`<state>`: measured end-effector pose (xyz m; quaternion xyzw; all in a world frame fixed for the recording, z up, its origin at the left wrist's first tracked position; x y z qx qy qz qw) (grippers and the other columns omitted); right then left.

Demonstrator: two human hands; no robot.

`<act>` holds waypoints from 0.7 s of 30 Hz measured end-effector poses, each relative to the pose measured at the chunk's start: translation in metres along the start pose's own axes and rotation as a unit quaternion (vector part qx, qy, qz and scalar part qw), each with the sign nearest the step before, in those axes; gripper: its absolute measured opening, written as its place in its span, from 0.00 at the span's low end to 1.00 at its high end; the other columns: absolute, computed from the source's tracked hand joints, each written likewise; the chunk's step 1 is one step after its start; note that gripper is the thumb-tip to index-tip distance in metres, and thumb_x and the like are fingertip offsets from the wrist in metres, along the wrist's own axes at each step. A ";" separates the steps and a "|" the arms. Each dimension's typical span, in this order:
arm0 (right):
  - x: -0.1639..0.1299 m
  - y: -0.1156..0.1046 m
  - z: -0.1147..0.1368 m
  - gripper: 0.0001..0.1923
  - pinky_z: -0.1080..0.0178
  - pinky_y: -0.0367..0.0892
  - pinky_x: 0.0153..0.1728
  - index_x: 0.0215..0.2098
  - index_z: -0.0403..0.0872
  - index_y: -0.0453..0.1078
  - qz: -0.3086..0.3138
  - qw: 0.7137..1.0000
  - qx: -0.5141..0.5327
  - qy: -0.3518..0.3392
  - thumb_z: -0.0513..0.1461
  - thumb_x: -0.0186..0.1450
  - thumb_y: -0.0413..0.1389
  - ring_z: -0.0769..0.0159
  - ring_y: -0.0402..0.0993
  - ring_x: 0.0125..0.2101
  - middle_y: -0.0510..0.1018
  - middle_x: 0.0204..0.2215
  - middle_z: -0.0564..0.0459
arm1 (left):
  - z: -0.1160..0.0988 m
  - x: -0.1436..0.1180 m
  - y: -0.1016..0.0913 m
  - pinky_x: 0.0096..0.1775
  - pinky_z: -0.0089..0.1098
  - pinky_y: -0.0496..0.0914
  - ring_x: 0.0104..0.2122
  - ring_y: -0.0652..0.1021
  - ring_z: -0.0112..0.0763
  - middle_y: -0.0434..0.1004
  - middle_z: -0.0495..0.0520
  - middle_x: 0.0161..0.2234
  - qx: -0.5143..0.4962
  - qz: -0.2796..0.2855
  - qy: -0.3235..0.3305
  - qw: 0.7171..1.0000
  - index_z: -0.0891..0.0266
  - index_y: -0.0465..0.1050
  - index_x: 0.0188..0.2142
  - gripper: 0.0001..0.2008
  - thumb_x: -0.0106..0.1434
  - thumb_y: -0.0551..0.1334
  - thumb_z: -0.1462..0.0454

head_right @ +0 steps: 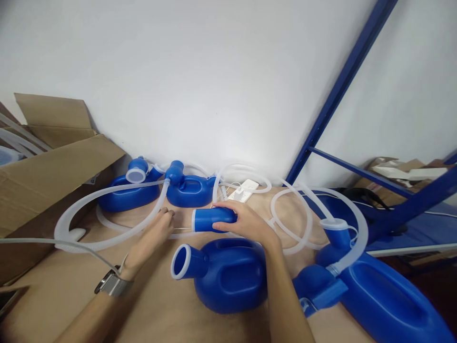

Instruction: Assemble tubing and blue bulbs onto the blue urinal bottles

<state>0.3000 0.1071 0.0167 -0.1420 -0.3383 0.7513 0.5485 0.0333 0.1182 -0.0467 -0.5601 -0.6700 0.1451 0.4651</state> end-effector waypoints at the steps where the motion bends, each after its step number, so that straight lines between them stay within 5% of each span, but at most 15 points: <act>1: 0.000 -0.002 0.000 0.29 0.49 0.71 0.56 0.57 0.52 0.77 -0.008 1.000 0.005 -0.003 0.51 0.60 0.68 0.49 0.76 0.54 0.81 0.55 0.47 | -0.006 0.006 0.005 0.46 0.40 0.77 0.41 0.80 0.41 0.80 0.60 0.41 -0.063 0.022 -0.019 0.998 0.66 0.78 0.42 0.14 0.73 0.54 0.63; 6: -0.004 -0.013 0.000 0.28 0.50 0.73 0.53 0.56 0.51 0.78 -0.039 0.999 0.027 0.000 0.50 0.59 0.68 0.50 0.77 0.53 0.82 0.52 0.47 | -0.054 0.023 -0.001 0.47 0.40 0.73 0.40 0.80 0.42 0.80 0.58 0.40 -0.118 0.037 -0.002 0.992 0.66 0.69 0.62 0.22 0.72 0.51 0.66; 8: -0.005 -0.017 0.000 0.27 0.51 0.73 0.52 0.56 0.52 0.78 -0.048 0.998 0.029 0.001 0.50 0.60 0.68 0.50 0.77 0.52 0.82 0.53 0.47 | -0.066 0.022 -0.013 0.46 0.39 0.73 0.41 0.79 0.41 0.80 0.58 0.42 -0.223 0.030 -0.046 0.973 0.62 0.72 0.60 0.21 0.73 0.51 0.62; 12: -0.005 -0.020 -0.002 0.27 0.49 0.72 0.54 0.57 0.52 0.77 -0.055 0.997 0.045 0.005 0.51 0.62 0.65 0.47 0.75 0.55 0.81 0.55 0.47 | -0.081 0.015 -0.027 0.37 0.32 0.72 0.38 0.77 0.38 0.80 0.56 0.41 -0.530 0.047 -0.175 0.828 0.61 0.82 0.41 0.13 0.62 0.63 0.58; 15: -0.003 -0.016 -0.003 0.27 0.47 0.70 0.58 0.58 0.51 0.76 -0.050 0.995 0.081 -0.002 0.53 0.64 0.63 0.46 0.74 0.58 0.80 0.57 0.46 | -0.084 0.012 -0.032 0.31 0.28 0.69 0.32 0.75 0.32 0.79 0.52 0.36 -0.624 0.025 -0.233 0.746 0.63 0.82 0.35 0.13 0.55 0.68 0.56; 17: -0.001 -0.010 0.000 0.27 0.49 0.70 0.57 0.59 0.50 0.76 -0.037 0.993 0.109 -0.014 0.54 0.66 0.60 0.47 0.74 0.57 0.80 0.57 0.46 | -0.083 0.012 -0.032 0.32 0.28 0.68 0.31 0.74 0.31 0.77 0.51 0.33 -0.616 0.017 -0.242 0.750 0.63 0.82 0.34 0.15 0.57 0.69 0.52; 21: 0.003 0.003 0.009 0.26 0.52 0.71 0.56 0.59 0.51 0.76 0.001 0.989 0.143 -0.035 0.55 0.69 0.57 0.49 0.75 0.56 0.80 0.56 0.48 | -0.079 0.013 -0.032 0.35 0.28 0.67 0.36 0.74 0.33 0.78 0.51 0.36 -0.550 -0.007 -0.192 0.813 0.61 0.82 0.36 0.15 0.59 0.71 0.51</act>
Point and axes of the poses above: each hand's wrist, its own x-axis towards the middle knuckle, its own y-axis out of the palm, z = x × y, the point moved 7 cm from there along x, towards the middle knuckle
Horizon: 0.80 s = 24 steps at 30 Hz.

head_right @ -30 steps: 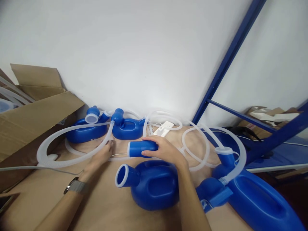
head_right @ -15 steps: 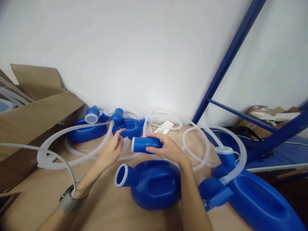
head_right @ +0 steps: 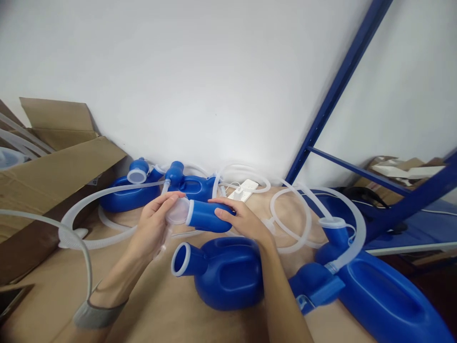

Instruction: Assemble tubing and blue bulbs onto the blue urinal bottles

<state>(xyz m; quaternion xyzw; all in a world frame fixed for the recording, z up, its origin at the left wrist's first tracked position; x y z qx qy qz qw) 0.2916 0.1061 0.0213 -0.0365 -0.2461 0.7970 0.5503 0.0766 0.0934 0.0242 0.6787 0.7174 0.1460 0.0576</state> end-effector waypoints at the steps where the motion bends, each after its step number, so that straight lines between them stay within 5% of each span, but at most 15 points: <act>1: 0.001 0.002 0.001 0.26 0.52 0.71 0.56 0.59 0.51 0.76 0.002 1.000 0.004 0.000 0.55 0.70 0.57 0.50 0.75 0.56 0.80 0.56 0.48 | 0.000 0.001 -0.002 0.36 0.28 0.67 0.37 0.74 0.34 0.78 0.52 0.37 0.017 -0.003 0.016 1.000 0.60 0.82 0.37 0.15 0.61 0.69 0.51; 5: 0.005 0.009 -0.001 0.28 0.53 0.72 0.53 0.56 0.50 0.78 -0.004 0.999 0.033 0.009 0.58 0.69 0.56 0.50 0.77 0.52 0.82 0.53 0.47 | 0.001 0.004 -0.009 0.38 0.30 0.65 0.39 0.74 0.36 0.76 0.51 0.37 0.069 -0.034 0.031 0.997 0.57 0.80 0.38 0.13 0.66 0.63 0.52; 11: 0.009 0.014 -0.003 0.34 0.57 0.75 0.47 0.50 0.47 0.81 -0.030 0.990 0.137 0.033 0.65 0.66 0.55 0.54 0.79 0.46 0.84 0.45 0.48 | 0.002 -0.004 0.005 0.41 0.32 0.67 0.40 0.74 0.38 0.77 0.51 0.39 0.102 0.022 -0.017 0.994 0.57 0.77 0.39 0.11 0.65 0.62 0.54; 20: -0.002 0.035 0.005 0.30 0.63 0.77 0.28 0.54 0.51 0.79 0.065 0.975 0.174 0.125 0.62 0.66 0.57 0.60 0.82 0.31 0.85 0.39 0.51 | -0.021 -0.013 0.009 0.40 0.33 0.67 0.37 0.74 0.37 0.77 0.51 0.36 0.103 0.069 0.042 0.991 0.58 0.75 0.33 0.11 0.67 0.59 0.55; 24: -0.002 0.038 0.009 0.29 0.63 0.78 0.27 0.54 0.52 0.78 0.057 0.968 0.207 0.134 0.61 0.66 0.59 0.59 0.83 0.33 0.85 0.40 0.50 | -0.025 -0.018 0.012 0.48 0.37 0.69 0.46 0.79 0.44 0.81 0.53 0.42 0.075 0.115 0.036 0.990 0.56 0.76 0.45 0.13 0.70 0.59 0.54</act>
Point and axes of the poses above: each hand's wrist, its own x-axis towards the middle knuckle, its own y-axis out of the palm, z = x × y, the point moved 7 cm from there along x, towards the middle knuckle
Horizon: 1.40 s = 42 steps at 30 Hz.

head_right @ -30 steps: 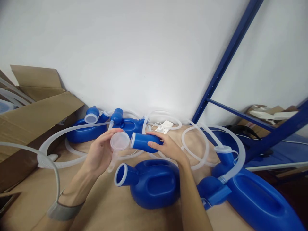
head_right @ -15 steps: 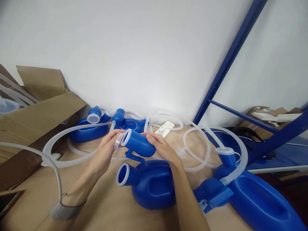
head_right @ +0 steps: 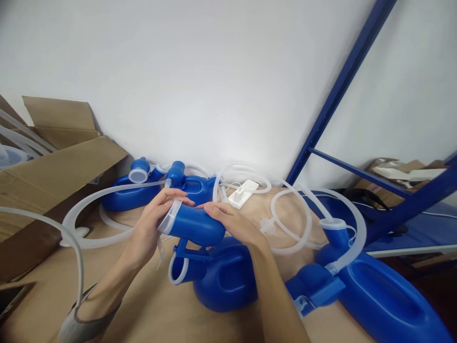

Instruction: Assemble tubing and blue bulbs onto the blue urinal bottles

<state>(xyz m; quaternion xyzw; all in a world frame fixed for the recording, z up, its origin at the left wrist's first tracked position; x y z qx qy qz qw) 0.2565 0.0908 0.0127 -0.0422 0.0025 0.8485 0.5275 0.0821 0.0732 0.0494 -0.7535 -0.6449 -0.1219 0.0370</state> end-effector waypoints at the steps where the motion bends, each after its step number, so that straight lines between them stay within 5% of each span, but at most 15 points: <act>1: 0.000 0.000 0.002 0.29 0.63 0.78 0.26 0.54 0.52 0.78 -0.007 1.000 0.013 -0.004 0.60 0.66 0.59 0.59 0.83 0.33 0.84 0.41 0.50 | -0.001 -0.001 0.001 0.49 0.38 0.70 0.48 0.79 0.45 0.82 0.53 0.45 -0.010 0.010 0.002 1.000 0.55 0.76 0.50 0.15 0.71 0.58 0.53; 5: -0.001 0.003 0.006 0.31 0.62 0.78 0.22 0.53 0.50 0.77 -0.020 0.998 0.057 0.008 0.62 0.64 0.60 0.61 0.82 0.27 0.83 0.41 0.49 | -0.001 -0.004 0.007 0.52 0.39 0.71 0.52 0.77 0.48 0.80 0.55 0.52 -0.029 0.046 0.023 0.998 0.54 0.76 0.54 0.25 0.73 0.50 0.44; 10: -0.002 0.006 0.004 0.31 0.65 0.73 0.16 0.52 0.48 0.77 -0.043 0.995 0.083 0.043 0.60 0.63 0.62 0.61 0.81 0.22 0.83 0.34 0.49 | -0.009 -0.010 0.005 0.57 0.41 0.66 0.54 0.75 0.47 0.77 0.55 0.55 0.060 -0.015 0.099 0.993 0.54 0.75 0.54 0.23 0.74 0.51 0.46; 18: -0.011 0.009 0.017 0.28 0.68 0.69 0.19 0.31 0.44 0.81 -0.067 0.995 0.060 0.037 0.61 0.59 0.65 0.67 0.73 0.20 0.78 0.21 0.52 | -0.025 -0.017 0.015 0.56 0.41 0.69 0.51 0.78 0.46 0.77 0.55 0.56 0.115 0.056 0.145 0.981 0.53 0.76 0.57 0.21 0.76 0.50 0.53; 27: -0.023 0.009 0.033 0.28 0.65 0.69 0.26 0.35 0.46 0.84 -0.074 0.997 -0.032 0.007 0.62 0.62 0.62 0.64 0.76 0.27 0.82 0.28 0.50 | -0.020 -0.018 0.012 0.58 0.47 0.70 0.60 0.74 0.56 0.74 0.57 0.62 0.100 0.105 0.088 0.986 0.51 0.72 0.62 0.25 0.74 0.51 0.46; 36: -0.030 0.007 0.035 0.26 0.62 0.71 0.26 0.39 0.49 0.85 -0.101 0.991 -0.087 0.000 0.60 0.65 0.60 0.61 0.77 0.26 0.83 0.28 0.50 | -0.039 -0.031 0.012 0.67 0.51 0.60 0.68 0.64 0.56 0.62 0.51 0.70 0.135 0.142 0.133 0.972 0.47 0.73 0.62 0.24 0.74 0.52 0.45; 39: -0.029 0.013 0.038 0.26 0.62 0.74 0.33 0.39 0.48 0.85 -0.087 0.994 -0.057 -0.025 0.60 0.64 0.61 0.58 0.80 0.33 0.84 0.32 0.50 | -0.043 -0.034 0.015 0.65 0.49 0.62 0.67 0.66 0.56 0.66 0.53 0.68 0.144 0.129 0.150 0.970 0.49 0.74 0.61 0.22 0.73 0.56 0.49; 42: -0.032 0.011 0.034 0.30 0.65 0.70 0.23 0.39 0.47 0.84 -0.097 0.993 -0.061 0.012 0.64 0.63 0.59 0.62 0.76 0.26 0.82 0.28 0.50 | -0.047 -0.036 0.017 0.59 0.48 0.69 0.56 0.76 0.55 0.78 0.57 0.56 0.137 0.069 0.190 0.970 0.53 0.77 0.57 0.19 0.68 0.62 0.55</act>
Point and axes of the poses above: each hand's wrist, its own x-axis towards the middle knuckle, its own y-axis out of the palm, z = x × y, the point moved 7 cm from there along x, towards the middle knuckle
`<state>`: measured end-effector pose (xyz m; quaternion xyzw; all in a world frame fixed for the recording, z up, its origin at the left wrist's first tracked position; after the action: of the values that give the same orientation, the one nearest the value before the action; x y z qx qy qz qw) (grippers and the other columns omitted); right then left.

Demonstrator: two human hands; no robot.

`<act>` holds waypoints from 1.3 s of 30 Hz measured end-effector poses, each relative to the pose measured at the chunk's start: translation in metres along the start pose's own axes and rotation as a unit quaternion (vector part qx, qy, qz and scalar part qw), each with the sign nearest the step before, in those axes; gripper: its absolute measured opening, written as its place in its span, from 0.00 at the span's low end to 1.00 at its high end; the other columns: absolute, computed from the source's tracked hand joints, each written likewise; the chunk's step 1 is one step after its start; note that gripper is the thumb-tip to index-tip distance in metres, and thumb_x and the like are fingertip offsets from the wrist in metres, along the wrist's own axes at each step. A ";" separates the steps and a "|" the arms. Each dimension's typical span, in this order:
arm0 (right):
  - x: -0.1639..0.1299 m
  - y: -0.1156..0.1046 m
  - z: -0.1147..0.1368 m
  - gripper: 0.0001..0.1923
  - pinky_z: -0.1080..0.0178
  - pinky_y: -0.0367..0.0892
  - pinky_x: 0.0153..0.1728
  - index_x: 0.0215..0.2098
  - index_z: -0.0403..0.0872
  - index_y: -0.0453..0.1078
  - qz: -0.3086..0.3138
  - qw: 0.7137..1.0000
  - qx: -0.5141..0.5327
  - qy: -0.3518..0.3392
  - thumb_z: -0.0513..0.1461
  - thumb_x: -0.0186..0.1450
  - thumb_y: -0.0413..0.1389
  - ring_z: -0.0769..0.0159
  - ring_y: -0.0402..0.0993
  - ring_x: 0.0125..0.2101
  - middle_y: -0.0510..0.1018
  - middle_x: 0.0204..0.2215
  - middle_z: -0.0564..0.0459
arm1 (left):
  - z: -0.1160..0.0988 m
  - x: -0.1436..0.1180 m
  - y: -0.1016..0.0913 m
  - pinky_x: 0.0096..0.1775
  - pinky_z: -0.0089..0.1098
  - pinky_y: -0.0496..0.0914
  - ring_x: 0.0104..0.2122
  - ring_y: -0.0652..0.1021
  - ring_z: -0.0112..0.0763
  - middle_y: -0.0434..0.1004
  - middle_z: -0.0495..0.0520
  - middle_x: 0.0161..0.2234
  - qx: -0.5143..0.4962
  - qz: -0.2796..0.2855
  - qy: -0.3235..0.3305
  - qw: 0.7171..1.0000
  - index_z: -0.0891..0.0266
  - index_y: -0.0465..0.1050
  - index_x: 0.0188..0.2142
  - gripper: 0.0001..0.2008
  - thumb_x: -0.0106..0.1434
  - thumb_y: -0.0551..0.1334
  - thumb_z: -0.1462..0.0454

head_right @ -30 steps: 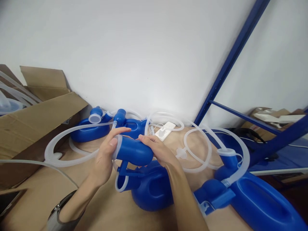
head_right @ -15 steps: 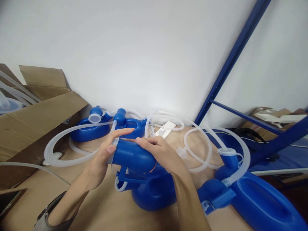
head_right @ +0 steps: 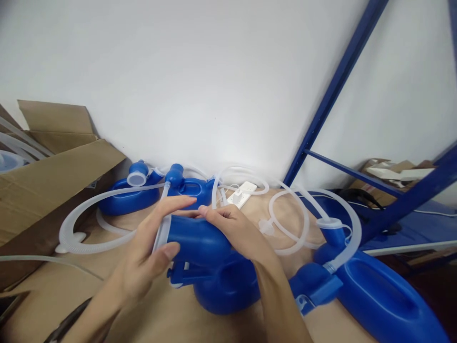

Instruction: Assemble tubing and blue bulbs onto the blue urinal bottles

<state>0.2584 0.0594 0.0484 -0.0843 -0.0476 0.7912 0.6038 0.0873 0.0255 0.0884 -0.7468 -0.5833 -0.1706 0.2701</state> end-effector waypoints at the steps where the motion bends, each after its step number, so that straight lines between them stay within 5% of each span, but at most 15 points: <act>1: -0.001 -0.002 -0.001 0.32 0.66 0.66 0.18 0.40 0.47 0.84 0.000 1.000 0.000 0.011 0.65 0.63 0.58 0.64 0.75 0.23 0.82 0.28 0.50 | 0.000 0.000 -0.001 0.56 0.46 0.71 0.52 0.79 0.53 0.81 0.57 0.52 -0.003 -0.026 0.000 1.000 0.54 0.78 0.54 0.18 0.66 0.64 0.57; 4: -0.005 -0.006 0.007 0.36 0.67 0.66 0.16 0.48 0.51 0.81 0.021 0.998 0.056 -0.026 0.69 0.62 0.55 0.61 0.78 0.26 0.84 0.40 0.47 | 0.004 0.003 -0.007 0.52 0.44 0.73 0.46 0.80 0.49 0.82 0.55 0.44 -0.059 -0.097 -0.036 0.993 0.56 0.79 0.46 0.11 0.66 0.63 0.58; 9: -0.003 -0.014 0.022 0.45 0.59 0.79 0.37 0.61 0.57 0.70 -0.004 0.984 0.110 -0.139 0.62 0.51 0.71 0.54 0.81 0.41 0.80 0.49 0.48 | 0.015 0.004 -0.029 0.38 0.34 0.75 0.44 0.79 0.44 0.81 0.53 0.43 -0.157 -0.215 -0.121 0.956 0.56 0.79 0.38 0.09 0.60 0.69 0.56; 12: 0.000 -0.004 0.024 0.46 0.59 0.78 0.42 0.63 0.59 0.67 0.000 0.982 0.085 -0.168 0.55 0.49 0.75 0.52 0.79 0.47 0.77 0.54 0.49 | 0.020 0.006 -0.025 0.36 0.34 0.75 0.43 0.79 0.46 0.82 0.55 0.43 -0.190 -0.184 -0.200 0.943 0.59 0.80 0.33 0.15 0.58 0.71 0.50; 15: -0.004 0.014 0.029 0.36 0.58 0.77 0.45 0.56 0.60 0.72 0.029 0.979 0.054 -0.195 0.51 0.52 0.75 0.51 0.77 0.52 0.76 0.55 0.52 | 0.022 0.005 -0.025 0.39 0.38 0.77 0.42 0.80 0.47 0.83 0.57 0.39 -0.250 -0.204 -0.237 0.916 0.60 0.80 0.26 0.22 0.63 0.63 0.46; 20: -0.014 0.032 0.042 0.34 0.54 0.72 0.56 0.50 0.58 0.71 0.025 0.971 -0.002 -0.236 0.43 0.48 0.78 0.51 0.75 0.55 0.78 0.53 0.55 | 0.019 0.005 -0.026 0.46 0.37 0.76 0.44 0.79 0.45 0.81 0.58 0.36 -0.250 -0.178 -0.195 0.932 0.60 0.81 0.28 0.25 0.71 0.54 0.49; 30: -0.027 0.029 0.050 0.31 0.62 0.75 0.46 0.51 0.61 0.71 0.029 0.962 -0.053 -0.267 0.38 0.52 0.75 0.63 0.78 0.45 0.79 0.48 0.60 | 0.018 0.006 -0.017 0.48 0.31 0.75 0.43 0.80 0.39 0.83 0.52 0.41 -0.228 -0.084 -0.186 0.952 0.58 0.83 0.36 0.17 0.71 0.58 0.54; 35: -0.032 0.027 0.051 0.32 0.58 0.72 0.53 0.52 0.61 0.71 0.027 0.959 -0.089 -0.266 0.38 0.52 0.75 0.61 0.77 0.47 0.78 0.48 0.60 | 0.020 0.007 -0.015 0.44 0.29 0.74 0.42 0.79 0.38 0.82 0.52 0.38 -0.174 -0.048 -0.197 0.964 0.58 0.82 0.36 0.14 0.68 0.61 0.54; 39: -0.032 0.025 0.051 0.32 0.58 0.73 0.52 0.52 0.61 0.72 0.026 0.962 -0.059 -0.264 0.40 0.52 0.76 0.61 0.78 0.47 0.78 0.49 0.60 | 0.015 0.009 -0.012 0.45 0.36 0.77 0.41 0.80 0.41 0.82 0.56 0.41 -0.212 -0.076 -0.166 0.960 0.59 0.83 0.39 0.18 0.70 0.57 0.52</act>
<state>0.2326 0.0236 0.0969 0.0904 -0.2497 0.7967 0.5429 0.0773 0.0433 0.0842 -0.7584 -0.6252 -0.1840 -0.0093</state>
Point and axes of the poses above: each hand's wrist, its own x-axis towards the middle knuckle, its own y-axis out of the palm, z = x × y, the point moved 7 cm from there along x, towards the middle knuckle
